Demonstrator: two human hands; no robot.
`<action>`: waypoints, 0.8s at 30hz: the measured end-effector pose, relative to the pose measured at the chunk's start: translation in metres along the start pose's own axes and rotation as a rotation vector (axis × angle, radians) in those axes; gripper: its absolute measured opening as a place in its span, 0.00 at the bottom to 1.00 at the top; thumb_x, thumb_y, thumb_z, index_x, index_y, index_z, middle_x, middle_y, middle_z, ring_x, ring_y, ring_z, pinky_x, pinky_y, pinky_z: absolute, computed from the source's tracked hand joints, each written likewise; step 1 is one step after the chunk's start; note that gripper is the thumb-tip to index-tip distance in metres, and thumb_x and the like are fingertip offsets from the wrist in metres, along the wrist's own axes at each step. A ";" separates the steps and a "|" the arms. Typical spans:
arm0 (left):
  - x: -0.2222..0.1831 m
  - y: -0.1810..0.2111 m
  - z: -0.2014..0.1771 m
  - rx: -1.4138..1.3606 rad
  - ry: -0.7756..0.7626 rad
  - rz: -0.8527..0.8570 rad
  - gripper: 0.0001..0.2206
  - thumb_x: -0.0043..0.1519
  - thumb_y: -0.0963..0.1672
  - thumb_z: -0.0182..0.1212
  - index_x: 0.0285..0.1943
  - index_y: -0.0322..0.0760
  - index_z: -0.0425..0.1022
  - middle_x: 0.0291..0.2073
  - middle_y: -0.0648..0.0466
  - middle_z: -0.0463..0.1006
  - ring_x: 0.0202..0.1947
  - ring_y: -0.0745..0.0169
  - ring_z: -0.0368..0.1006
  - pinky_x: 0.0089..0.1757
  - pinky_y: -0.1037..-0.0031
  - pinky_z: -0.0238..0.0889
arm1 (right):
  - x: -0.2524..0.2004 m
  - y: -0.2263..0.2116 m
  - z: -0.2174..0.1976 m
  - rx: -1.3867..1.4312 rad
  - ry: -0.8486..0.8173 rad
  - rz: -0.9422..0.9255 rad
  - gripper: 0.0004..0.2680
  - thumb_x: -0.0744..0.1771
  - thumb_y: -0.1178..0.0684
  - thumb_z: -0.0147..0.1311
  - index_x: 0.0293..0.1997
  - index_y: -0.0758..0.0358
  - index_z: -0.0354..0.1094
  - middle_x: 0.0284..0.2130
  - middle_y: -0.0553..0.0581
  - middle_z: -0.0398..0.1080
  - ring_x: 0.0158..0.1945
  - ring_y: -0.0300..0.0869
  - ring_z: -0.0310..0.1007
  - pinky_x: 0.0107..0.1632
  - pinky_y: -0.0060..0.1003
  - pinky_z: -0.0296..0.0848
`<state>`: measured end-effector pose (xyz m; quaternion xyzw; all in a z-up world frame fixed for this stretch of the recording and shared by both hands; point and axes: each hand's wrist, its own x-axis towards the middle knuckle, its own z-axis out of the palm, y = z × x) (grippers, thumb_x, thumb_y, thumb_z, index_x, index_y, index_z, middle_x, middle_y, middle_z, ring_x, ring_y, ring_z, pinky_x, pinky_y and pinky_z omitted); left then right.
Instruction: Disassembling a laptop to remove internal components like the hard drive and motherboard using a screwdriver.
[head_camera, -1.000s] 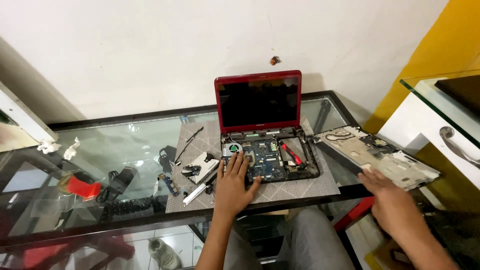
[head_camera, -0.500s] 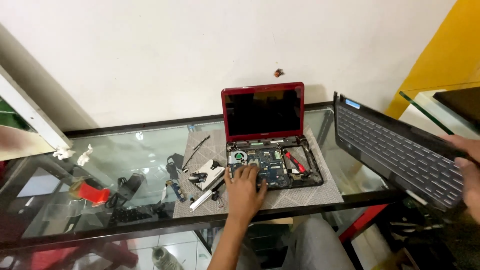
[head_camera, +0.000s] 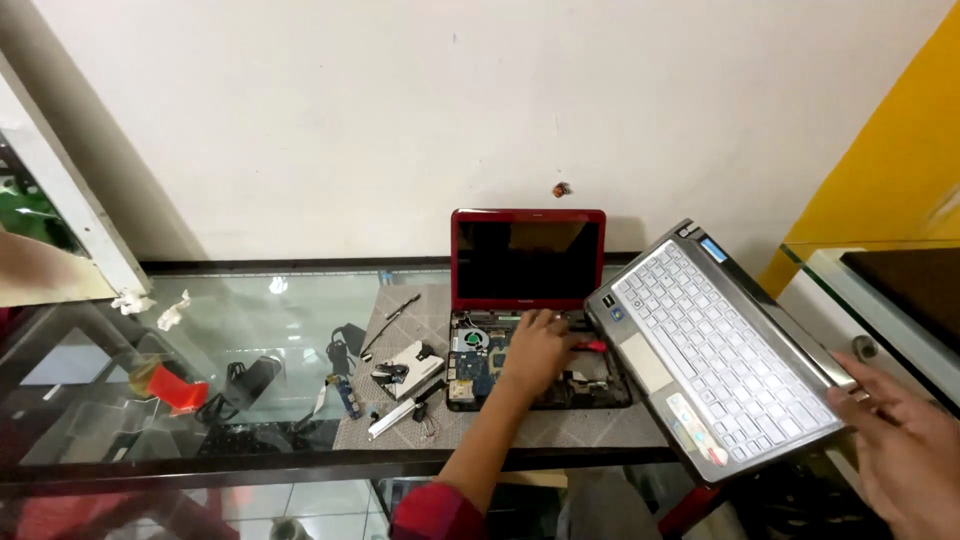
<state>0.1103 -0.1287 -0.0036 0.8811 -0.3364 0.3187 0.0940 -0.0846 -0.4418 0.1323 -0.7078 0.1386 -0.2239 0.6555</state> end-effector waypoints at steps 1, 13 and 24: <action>-0.010 -0.002 -0.017 -0.004 -0.003 0.004 0.13 0.59 0.47 0.68 0.53 0.55 0.84 0.44 0.54 0.83 0.51 0.47 0.70 0.53 0.55 0.59 | 0.013 0.015 -0.007 -0.001 0.005 0.004 0.19 0.70 0.72 0.43 0.72 0.76 0.55 0.56 0.75 0.64 0.58 0.55 0.64 0.63 0.45 0.64; -0.121 -0.094 -0.060 0.275 -0.181 -0.971 0.15 0.65 0.54 0.56 0.46 0.46 0.83 0.40 0.53 0.79 0.44 0.45 0.76 0.45 0.50 0.67 | 0.123 0.080 0.109 0.161 -0.448 0.333 0.20 0.63 0.62 0.56 0.63 0.75 0.66 0.52 0.67 0.72 0.52 0.54 0.68 0.54 0.45 0.64; -0.108 -0.036 -0.104 -0.224 0.116 -0.684 0.25 0.64 0.48 0.61 0.68 0.33 0.67 0.58 0.42 0.73 0.58 0.43 0.69 0.57 0.52 0.63 | 0.153 0.100 0.222 -0.079 -0.574 0.399 0.16 0.63 0.58 0.63 0.58 0.59 0.73 0.73 0.66 0.54 0.79 0.50 0.45 0.78 0.46 0.37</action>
